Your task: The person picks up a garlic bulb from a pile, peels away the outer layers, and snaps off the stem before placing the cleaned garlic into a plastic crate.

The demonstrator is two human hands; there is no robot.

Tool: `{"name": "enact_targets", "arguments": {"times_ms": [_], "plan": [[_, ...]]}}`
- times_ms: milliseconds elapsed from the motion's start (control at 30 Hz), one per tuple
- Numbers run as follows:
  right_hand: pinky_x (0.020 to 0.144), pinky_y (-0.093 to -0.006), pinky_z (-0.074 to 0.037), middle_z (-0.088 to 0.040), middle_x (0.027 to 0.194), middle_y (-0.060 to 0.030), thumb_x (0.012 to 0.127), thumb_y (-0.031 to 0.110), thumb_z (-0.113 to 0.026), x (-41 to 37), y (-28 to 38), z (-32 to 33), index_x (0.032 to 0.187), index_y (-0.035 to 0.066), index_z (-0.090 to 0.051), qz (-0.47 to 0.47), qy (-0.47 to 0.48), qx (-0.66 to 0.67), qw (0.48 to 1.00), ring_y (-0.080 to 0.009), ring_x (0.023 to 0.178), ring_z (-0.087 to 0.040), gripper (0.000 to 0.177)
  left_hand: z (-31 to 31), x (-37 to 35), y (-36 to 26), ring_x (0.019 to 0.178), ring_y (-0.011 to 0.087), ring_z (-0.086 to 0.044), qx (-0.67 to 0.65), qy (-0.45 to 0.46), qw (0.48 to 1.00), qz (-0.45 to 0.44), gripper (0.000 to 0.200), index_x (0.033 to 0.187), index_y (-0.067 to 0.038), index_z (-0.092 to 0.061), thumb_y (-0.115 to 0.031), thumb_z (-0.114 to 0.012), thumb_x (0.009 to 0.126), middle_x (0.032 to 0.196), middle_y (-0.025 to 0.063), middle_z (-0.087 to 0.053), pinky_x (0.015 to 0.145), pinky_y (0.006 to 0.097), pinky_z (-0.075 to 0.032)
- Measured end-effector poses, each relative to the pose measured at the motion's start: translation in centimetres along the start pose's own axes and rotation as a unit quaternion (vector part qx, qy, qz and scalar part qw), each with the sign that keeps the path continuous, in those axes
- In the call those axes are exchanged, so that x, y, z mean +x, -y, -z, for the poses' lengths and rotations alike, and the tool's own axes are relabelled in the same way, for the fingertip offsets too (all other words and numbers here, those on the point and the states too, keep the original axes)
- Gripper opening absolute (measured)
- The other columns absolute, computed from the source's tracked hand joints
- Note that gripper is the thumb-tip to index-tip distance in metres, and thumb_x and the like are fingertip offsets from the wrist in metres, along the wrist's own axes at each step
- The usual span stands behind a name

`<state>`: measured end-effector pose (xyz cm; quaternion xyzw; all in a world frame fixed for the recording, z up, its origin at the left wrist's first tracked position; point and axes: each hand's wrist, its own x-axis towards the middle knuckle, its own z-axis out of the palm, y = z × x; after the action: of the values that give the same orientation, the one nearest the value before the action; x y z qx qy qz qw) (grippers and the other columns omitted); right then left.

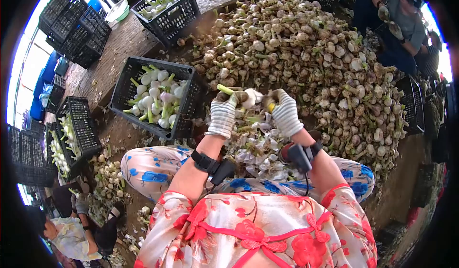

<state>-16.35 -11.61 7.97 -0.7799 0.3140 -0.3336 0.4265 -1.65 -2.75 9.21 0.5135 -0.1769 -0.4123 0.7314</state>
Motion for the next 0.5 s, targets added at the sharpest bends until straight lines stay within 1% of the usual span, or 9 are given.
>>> {"name": "enact_targets", "arguments": {"times_ms": [33, 67, 133, 200, 267, 300, 367, 467, 500], "plan": [[0.059, -0.0358, -0.047, -0.061, 0.074, -0.0187, 0.081, 0.024, -0.056, -0.1, -3.2, 0.3, 0.084, 0.001, -0.056, -0.062, 0.061, -0.178, 0.980, -0.0316, 0.066, -0.060, 0.023, 0.6, 0.2, 0.1, 0.065, 0.0128, -0.059, -0.025, -0.005, 1.000, 0.013, 0.011, 0.091, -0.005, -0.061, -0.010, -0.059, 0.082, 0.076, 0.0028, -0.062, 0.050, 0.0237, -0.048], [0.065, -0.0387, -0.048, -0.061, 0.078, -0.0199, 0.082, 0.031, -0.053, 0.2, -6.2, 0.6, 0.087, 0.001, -0.057, -0.120, 0.115, -0.349, 0.922, -0.0331, 0.073, -0.061, 0.031, 1.0, 0.5, 0.3, 0.064, 0.0133, -0.059, -0.133, 0.015, 0.990, 0.046, 0.010, 0.090, -0.006, -0.061, -0.012, -0.059, 0.082, 0.076, 0.0024, -0.061, 0.045, 0.0239, -0.047], [0.074, -0.0380, -0.047, -0.061, 0.088, -0.0205, 0.082, 0.038, -0.051, -1.9, -11.4, 0.7, 0.095, 0.002, -0.058, -0.049, 0.368, -0.328, 0.869, -0.0336, 0.083, -0.060, 0.040, 1.1, 0.6, 0.5, 0.064, 0.0123, -0.059, -0.198, 0.004, 0.977, 0.083, 0.011, 0.090, -0.008, -0.062, -0.014, -0.060, 0.082, 0.078, 0.0024, -0.062, 0.046, 0.0240, -0.047], [0.077, -0.0337, -0.047, -0.060, 0.096, -0.0199, 0.080, 0.039, -0.054, -2.4, -7.2, 1.1, 0.101, 0.002, -0.058, -0.039, 0.350, -0.273, 0.895, -0.0324, 0.087, -0.060, 0.043, 0.8, 0.2, -0.1, 0.066, 0.0123, -0.059, -0.199, -0.017, 0.974, 0.105, 0.013, 0.093, -0.009, -0.061, -0.015, -0.060, 0.082, 0.081, 0.0021, -0.062, 0.048, 0.0237, -0.048], [0.073, -0.0314, -0.047, -0.061, 0.084, -0.0213, 0.077, 0.024, -0.062, -1.1, -0.3, 1.5, 0.096, 0.000, -0.058, -0.105, 0.129, -0.083, 0.982, -0.0272, 0.082, -0.061, 0.031, 1.0, 0.3, 0.1, 0.068, 0.0126, -0.060, -0.080, -0.013, 0.991, 0.106, 0.014, 0.096, -0.008, -0.060, -0.014, -0.060, 0.083, 0.081, 0.0019, -0.062, 0.051, 0.0245, -0.049], [0.073, -0.0314, -0.047, -0.061, 0.084, -0.0213, 0.077, 0.024, -0.062, -0.6, 2.0, 1.4, 0.096, 0.000, -0.058, -0.108, 0.128, -0.084, 0.982, -0.0272, 0.082, -0.061, 0.031, 1.1, 0.7, 1.1, 0.069, 0.0116, -0.059, -0.046, 0.003, 0.998, 0.050, 0.014, 0.096, -0.005, -0.060, -0.012, -0.058, 0.084, 0.081, 0.0024, -0.062, 0.057, 0.0239, -0.049], [0.067, -0.0306, -0.047, -0.062, 0.082, -0.0177, 0.077, 0.021, -0.064, 0.2, 4.8, 1.2, 0.094, -0.001, -0.057, -0.002, 0.051, -0.090, 0.995, -0.0230, 0.075, -0.061, 0.028, -0.1, 0.0, 0.9, 0.069, 0.0107, -0.058, -0.050, 0.023, 0.998, 0.019, 0.015, 0.096, -0.003, -0.060, -0.011, -0.059, 0.083, 0.080, 0.0024, -0.061, 0.060, 0.0229, -0.048], [0.059, -0.0300, -0.046, -0.062, 0.076, -0.0135, 0.078, 0.017, -0.064, 0.5, 4.1, 0.5, 0.089, -0.001, -0.056, 0.040, 0.071, -0.094, 0.992, -0.0173, 0.066, -0.059, 0.022, 0.2, 0.4, 1.5, 0.069, 0.0096, -0.057, -0.048, 0.033, 0.998, -0.029, 0.017, 0.096, 0.000, -0.059, -0.010, -0.060, 0.082, 0.078, 0.0019, -0.060, 0.064, 0.0212, -0.047], [0.053, -0.0285, -0.043, -0.060, 0.070, -0.0088, 0.081, 0.015, -0.061, 0.3, 3.6, 0.1, 0.085, 0.000, -0.056, 0.030, 0.046, -0.023, 0.998, -0.0123, 0.058, -0.052, 0.017, 0.5, 0.3, 1.4, 0.070, 0.0101, -0.057, -0.080, 0.042, 0.995, -0.027, 0.018, 0.096, -0.001, -0.059, -0.012, -0.061, 0.082, 0.080, 0.0017, -0.060, 0.065, 0.0211, -0.047]]}}
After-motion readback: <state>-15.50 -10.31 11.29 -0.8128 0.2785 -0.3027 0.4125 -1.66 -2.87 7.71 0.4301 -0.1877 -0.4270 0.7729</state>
